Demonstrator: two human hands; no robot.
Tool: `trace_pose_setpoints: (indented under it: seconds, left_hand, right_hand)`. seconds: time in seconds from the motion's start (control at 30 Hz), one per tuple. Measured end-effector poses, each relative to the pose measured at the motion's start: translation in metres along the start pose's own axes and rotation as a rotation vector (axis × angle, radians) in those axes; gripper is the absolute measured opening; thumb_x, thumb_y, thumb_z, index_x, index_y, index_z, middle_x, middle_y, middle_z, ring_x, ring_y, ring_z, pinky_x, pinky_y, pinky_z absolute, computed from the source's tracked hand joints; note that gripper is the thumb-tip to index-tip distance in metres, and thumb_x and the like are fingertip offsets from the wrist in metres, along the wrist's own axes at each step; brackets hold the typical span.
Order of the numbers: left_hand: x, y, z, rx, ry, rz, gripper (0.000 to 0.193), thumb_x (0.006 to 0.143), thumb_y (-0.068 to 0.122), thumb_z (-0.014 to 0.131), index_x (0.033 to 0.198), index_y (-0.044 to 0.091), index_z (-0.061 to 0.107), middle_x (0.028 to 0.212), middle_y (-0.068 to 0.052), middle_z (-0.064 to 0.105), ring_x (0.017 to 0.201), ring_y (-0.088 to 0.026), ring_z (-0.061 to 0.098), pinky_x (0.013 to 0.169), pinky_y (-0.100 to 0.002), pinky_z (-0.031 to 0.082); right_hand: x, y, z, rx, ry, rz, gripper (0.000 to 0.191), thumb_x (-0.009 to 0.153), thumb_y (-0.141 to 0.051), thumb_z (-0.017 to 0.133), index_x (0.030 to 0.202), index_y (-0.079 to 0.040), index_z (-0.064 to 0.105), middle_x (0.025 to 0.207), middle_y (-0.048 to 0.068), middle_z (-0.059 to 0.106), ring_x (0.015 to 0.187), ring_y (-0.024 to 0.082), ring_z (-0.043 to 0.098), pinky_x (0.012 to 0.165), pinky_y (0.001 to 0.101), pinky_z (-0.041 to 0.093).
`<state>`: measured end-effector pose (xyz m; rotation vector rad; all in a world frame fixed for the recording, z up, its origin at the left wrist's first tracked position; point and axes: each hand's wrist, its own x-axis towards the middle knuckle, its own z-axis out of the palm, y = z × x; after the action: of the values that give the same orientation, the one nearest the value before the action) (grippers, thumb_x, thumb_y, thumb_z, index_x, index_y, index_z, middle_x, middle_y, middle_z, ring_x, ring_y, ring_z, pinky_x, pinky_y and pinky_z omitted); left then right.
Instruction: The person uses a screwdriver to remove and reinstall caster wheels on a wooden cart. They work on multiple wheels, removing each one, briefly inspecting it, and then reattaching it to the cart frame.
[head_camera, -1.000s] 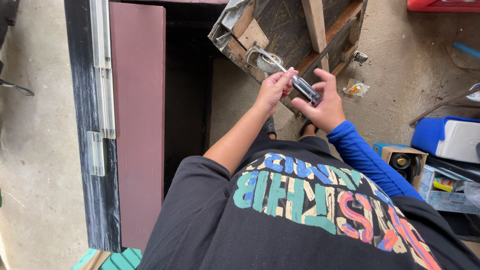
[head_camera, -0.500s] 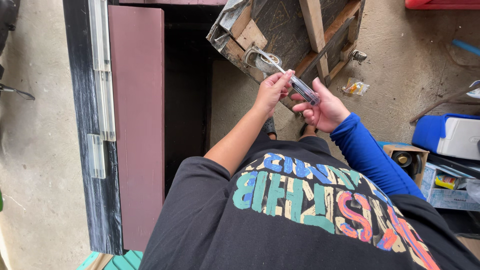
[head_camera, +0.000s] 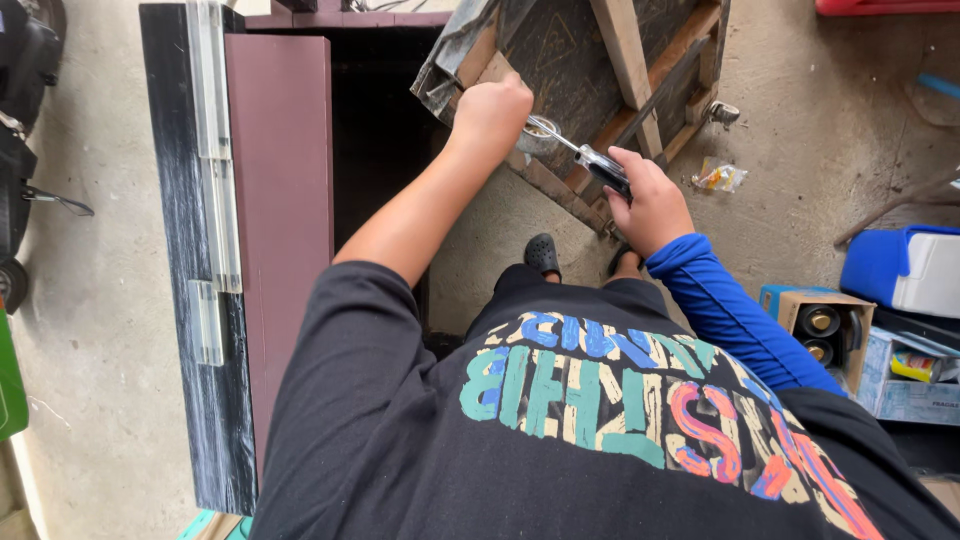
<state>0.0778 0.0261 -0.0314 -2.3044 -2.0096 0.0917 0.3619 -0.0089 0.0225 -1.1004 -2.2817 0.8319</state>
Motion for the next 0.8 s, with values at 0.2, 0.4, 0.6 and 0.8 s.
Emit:
trace_pose_setpoints:
  seconds: [0.2,0.4,0.6,0.8]
  left_hand:
    - [0.038,-0.007,0.012,0.104,-0.275,0.282,0.003,0.079,0.009,0.075,0.080,0.007,0.075,0.088,-0.009,0.070,0.077,-0.027,0.074,0.059,-0.040,0.058]
    - [0.056,-0.012,-0.014,0.228,-0.310,0.585,0.003,0.082,0.012,0.074,0.084,0.009,0.074,0.089,-0.008,0.068,0.074,-0.025,0.072,0.057,-0.038,0.057]
    - [0.064,0.013,-0.051,0.034,-0.049,0.596,0.008,0.088,0.013,0.071,0.095,0.009,0.070,0.092,-0.007,0.065,0.078,-0.023,0.070,0.062,-0.035,0.058]
    - [0.056,0.087,-0.060,-0.555,-0.436,0.588,0.016,0.092,0.022,0.069,0.102,0.010,0.073,0.098,-0.010,0.070,0.094,-0.030,0.069,0.078,-0.043,0.055]
  right_hand:
    - [0.003,0.006,-0.008,0.084,-0.001,0.033,0.049,0.091,-0.010,0.076,0.137,-0.006,0.060,0.107,0.018,0.067,0.094,0.035,0.069,0.082,0.0410,0.056]
    - [-0.001,-0.003,-0.030,-0.007,0.021,0.006,0.041,0.093,-0.011,0.075,0.132,-0.005,0.063,0.104,0.018,0.065,0.088,0.034,0.067,0.078,0.0405,0.055]
    - [-0.040,0.032,-0.068,0.082,0.107,0.074,0.039,0.095,-0.012,0.073,0.132,-0.006,0.065,0.105,0.015,0.068,0.090,0.026,0.068,0.080,0.0380,0.056]
    - [-0.124,0.138,-0.109,0.885,-0.197,0.686,0.036,0.096,-0.017,0.067,0.128,-0.001,0.067,0.087,0.005,0.072,0.068,0.008,0.059,0.061,0.0243,0.048]
